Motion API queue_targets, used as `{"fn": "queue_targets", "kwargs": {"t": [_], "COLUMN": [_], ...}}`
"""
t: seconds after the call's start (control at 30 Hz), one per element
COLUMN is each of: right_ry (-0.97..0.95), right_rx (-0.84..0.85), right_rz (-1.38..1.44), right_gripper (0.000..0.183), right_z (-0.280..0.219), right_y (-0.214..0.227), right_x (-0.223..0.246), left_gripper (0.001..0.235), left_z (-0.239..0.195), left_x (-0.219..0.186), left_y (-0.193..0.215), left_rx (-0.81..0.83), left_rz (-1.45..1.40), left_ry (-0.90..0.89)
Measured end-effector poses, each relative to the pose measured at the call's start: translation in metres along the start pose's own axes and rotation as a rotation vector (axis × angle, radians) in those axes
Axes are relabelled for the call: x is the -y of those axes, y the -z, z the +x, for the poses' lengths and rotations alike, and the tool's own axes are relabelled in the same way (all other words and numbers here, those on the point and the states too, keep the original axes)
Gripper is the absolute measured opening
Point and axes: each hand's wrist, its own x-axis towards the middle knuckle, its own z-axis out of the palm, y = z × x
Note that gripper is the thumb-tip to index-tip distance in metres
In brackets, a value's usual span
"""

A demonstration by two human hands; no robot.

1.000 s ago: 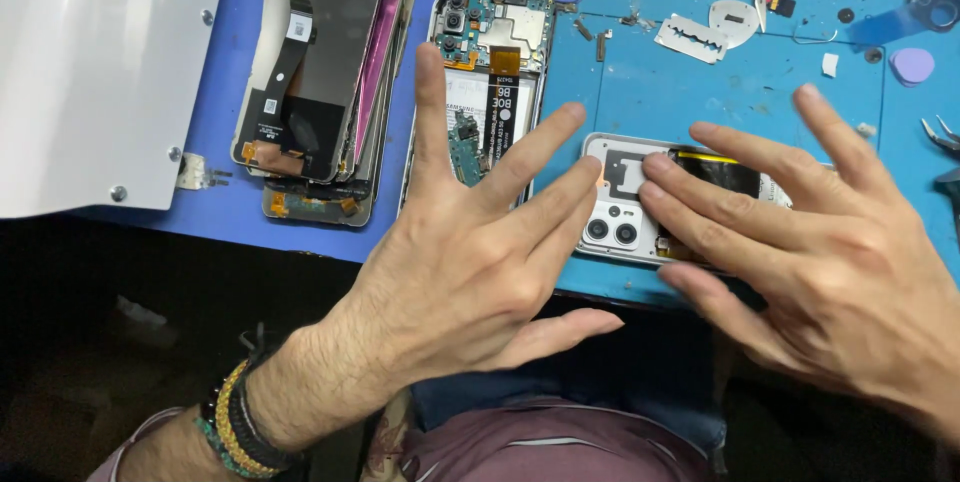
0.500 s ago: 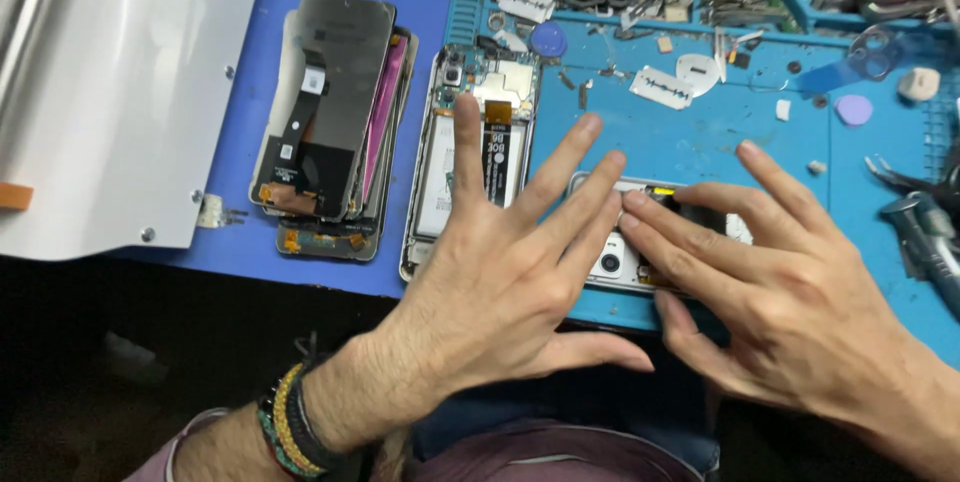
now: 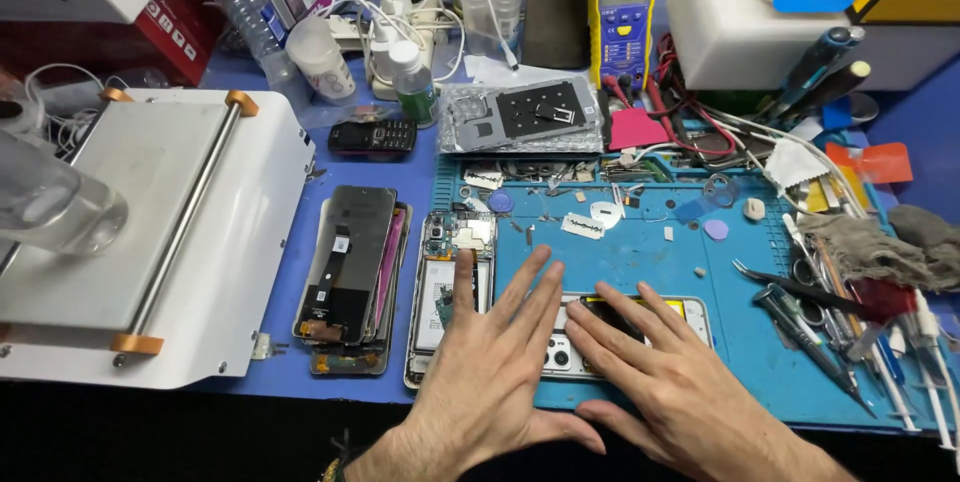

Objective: Disassembling, cleaning, and reassembling components of a smartphone at a workbench.

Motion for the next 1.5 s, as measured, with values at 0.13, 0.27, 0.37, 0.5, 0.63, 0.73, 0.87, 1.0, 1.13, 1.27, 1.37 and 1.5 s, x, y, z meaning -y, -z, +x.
{"fn": "queue_targets", "kwargs": {"t": [0.13, 0.27, 0.37, 0.5, 0.63, 0.73, 0.87, 1.0, 1.13, 1.27, 1.37, 1.5], "right_ry": [-0.005, -0.163, -0.396, -0.618, -0.592, -0.677, -0.797, -0.694, -0.765, -0.681, -0.781, -0.681], "right_rx": [-0.004, -0.192, -0.337, -0.331, -0.315, -0.273, -0.239, -0.142, 0.04, 0.017, -0.274, -0.22], "right_rz": [-0.042, 0.021, 0.017, -0.02, -0.227, -0.314, -0.273, -0.263, -0.364, -0.458, -0.04, 0.012], "right_gripper": [0.082, 0.072, 0.03, 0.031, 0.029, 0.024, 0.016, 0.015, 0.017, 0.018, 0.034, 0.031], "right_z": [-0.004, -0.011, -0.041, -0.067, -0.089, -0.101, -0.092, -0.086, -0.076, -0.088, -0.117, -0.122], "right_y": [-0.001, 0.017, 0.026, 0.048, 0.063, 0.074, 0.084, 0.076, 0.069, 0.05, 0.026, 0.015], "right_x": [0.0, 0.002, -0.017, -0.029, -0.037, -0.035, -0.028, -0.039, -0.034, -0.051, -0.07, -0.074], "left_gripper": [0.129, 0.04, 0.005, 0.025, 0.049, 0.078, 0.098, 0.102, 0.11, 0.11, 0.109, 0.109], "left_z": [0.013, 0.019, 0.005, 0.005, 0.013, 0.024, 0.028, 0.029, 0.03, 0.028, 0.028, 0.025], "left_x": [0.002, -0.017, -0.038, -0.065, -0.084, -0.091, -0.096, -0.094, -0.095, -0.094, -0.092, -0.094], "left_y": [0.008, 0.054, 0.018, 0.002, -0.018, -0.03, -0.044, -0.043, -0.038, -0.038, -0.034, -0.038], "left_rx": [-0.017, -0.376, -0.593, -0.478, -0.207, -0.089, -0.001, 0.026, 0.03, 0.009, -0.024, -0.031], "left_rz": [0.085, -0.199, -0.412, -0.508, -0.416, -0.293, -0.176, -0.083, -0.129, -0.186, -0.252, -0.187], "left_ry": [0.106, 0.188, 0.141, 0.088, 0.042, 0.069, 0.124, 0.111, 0.112, 0.13, 0.141, 0.188]}}
